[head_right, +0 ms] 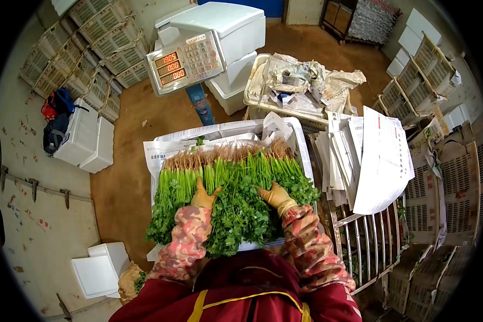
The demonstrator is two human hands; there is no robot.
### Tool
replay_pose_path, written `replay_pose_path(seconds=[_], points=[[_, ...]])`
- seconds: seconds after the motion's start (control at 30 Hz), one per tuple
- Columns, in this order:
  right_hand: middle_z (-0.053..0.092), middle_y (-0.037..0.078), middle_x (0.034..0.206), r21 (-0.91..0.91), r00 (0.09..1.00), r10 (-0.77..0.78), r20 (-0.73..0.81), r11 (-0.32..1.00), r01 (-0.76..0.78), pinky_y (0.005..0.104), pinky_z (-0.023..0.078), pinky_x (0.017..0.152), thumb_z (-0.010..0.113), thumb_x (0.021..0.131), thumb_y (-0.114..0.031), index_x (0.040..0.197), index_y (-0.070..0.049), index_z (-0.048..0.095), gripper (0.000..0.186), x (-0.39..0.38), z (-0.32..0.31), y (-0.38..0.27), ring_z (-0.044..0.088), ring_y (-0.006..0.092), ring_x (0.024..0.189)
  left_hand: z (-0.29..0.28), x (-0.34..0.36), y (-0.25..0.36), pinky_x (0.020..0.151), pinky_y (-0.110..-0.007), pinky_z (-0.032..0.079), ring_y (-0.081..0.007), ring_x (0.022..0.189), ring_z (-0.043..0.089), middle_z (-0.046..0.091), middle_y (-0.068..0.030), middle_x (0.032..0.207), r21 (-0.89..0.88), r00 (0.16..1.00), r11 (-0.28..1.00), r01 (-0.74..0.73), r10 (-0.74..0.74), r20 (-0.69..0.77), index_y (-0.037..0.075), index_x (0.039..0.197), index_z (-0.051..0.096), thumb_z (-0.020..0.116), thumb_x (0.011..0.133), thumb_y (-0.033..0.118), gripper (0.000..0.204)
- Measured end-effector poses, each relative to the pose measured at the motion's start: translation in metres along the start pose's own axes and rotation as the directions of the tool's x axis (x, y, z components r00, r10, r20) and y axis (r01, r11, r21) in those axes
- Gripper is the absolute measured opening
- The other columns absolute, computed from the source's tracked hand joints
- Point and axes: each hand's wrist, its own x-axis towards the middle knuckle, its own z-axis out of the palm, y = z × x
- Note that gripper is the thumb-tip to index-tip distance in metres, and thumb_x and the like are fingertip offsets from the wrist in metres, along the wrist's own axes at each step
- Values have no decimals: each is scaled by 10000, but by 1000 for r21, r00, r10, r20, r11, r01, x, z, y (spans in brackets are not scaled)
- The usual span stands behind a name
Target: The person sorts and bundles leafy green vegetables, placing them into a basket and arranging them on a table. They also handle newspapers, folding and placing them on the table.
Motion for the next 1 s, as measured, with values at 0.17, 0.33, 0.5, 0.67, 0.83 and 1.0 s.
replay_pose_path(seconds=[0.17, 0.33, 0.5, 0.67, 0.83, 1.0], points=[[608, 284, 1170, -249, 954, -99, -282, 968, 27, 399, 527, 869, 567, 815, -689, 1404, 32, 379, 950, -66, -35, -42, 642, 363, 1028, -29, -29, -9, 1022, -431, 414, -417, 1228, 493, 461, -316, 1350, -15, 967, 970, -243, 241, -84, -10, 1480, 209, 562, 889, 553, 889], [686, 148, 954, -268, 884, -342, -319, 927, 262, 353, 543, 719, 711, 816, -431, 1108, -42, 641, 492, -93, -88, -80, 672, 262, 809, -87, -73, 47, 1092, -454, 333, -402, 1302, 422, 437, -280, 1390, 13, 748, 748, -664, 663, 13, -38, 1388, 378, 569, 933, 318, 608], [692, 139, 861, -137, 939, -334, 89, 929, 343, 388, 529, 716, 712, 775, -482, 1018, -41, 644, 508, -57, -48, -61, 672, 300, 790, -23, -21, 99, 1151, -484, 208, -358, 1396, 266, 330, -193, 1480, 272, 467, 404, -873, 852, 236, 58, 1434, 356, 511, 934, 433, 644], [653, 190, 870, -101, 977, -175, 124, 977, 188, 415, 510, 709, 740, 722, -333, 922, -18, 594, 401, -41, 11, -19, 642, 351, 826, 50, -5, 40, 1162, -520, 106, -364, 1436, 172, 232, -171, 1541, 338, 442, 332, -881, 834, 332, 98, 1495, 253, 493, 937, 439, 697], [660, 192, 890, -186, 953, -258, 156, 940, 285, 403, 512, 726, 732, 714, -358, 986, -10, 606, 459, -38, 14, -2, 647, 343, 843, 57, -5, 45, 1165, -527, 48, -363, 1453, 109, 162, -184, 1564, 392, 462, 312, -865, 802, 380, 86, 1508, 207, 471, 943, 456, 725], [685, 100, 845, -346, 904, -427, -36, 854, 389, 358, 542, 673, 697, 812, -314, 1117, -91, 649, 381, -39, -43, -66, 660, 276, 720, 56, -4, 31, 1161, -529, 90, -368, 1423, 195, 274, -196, 1511, 422, 460, 333, -843, 853, 247, 65, 1467, 302, 476, 926, 492, 711]])
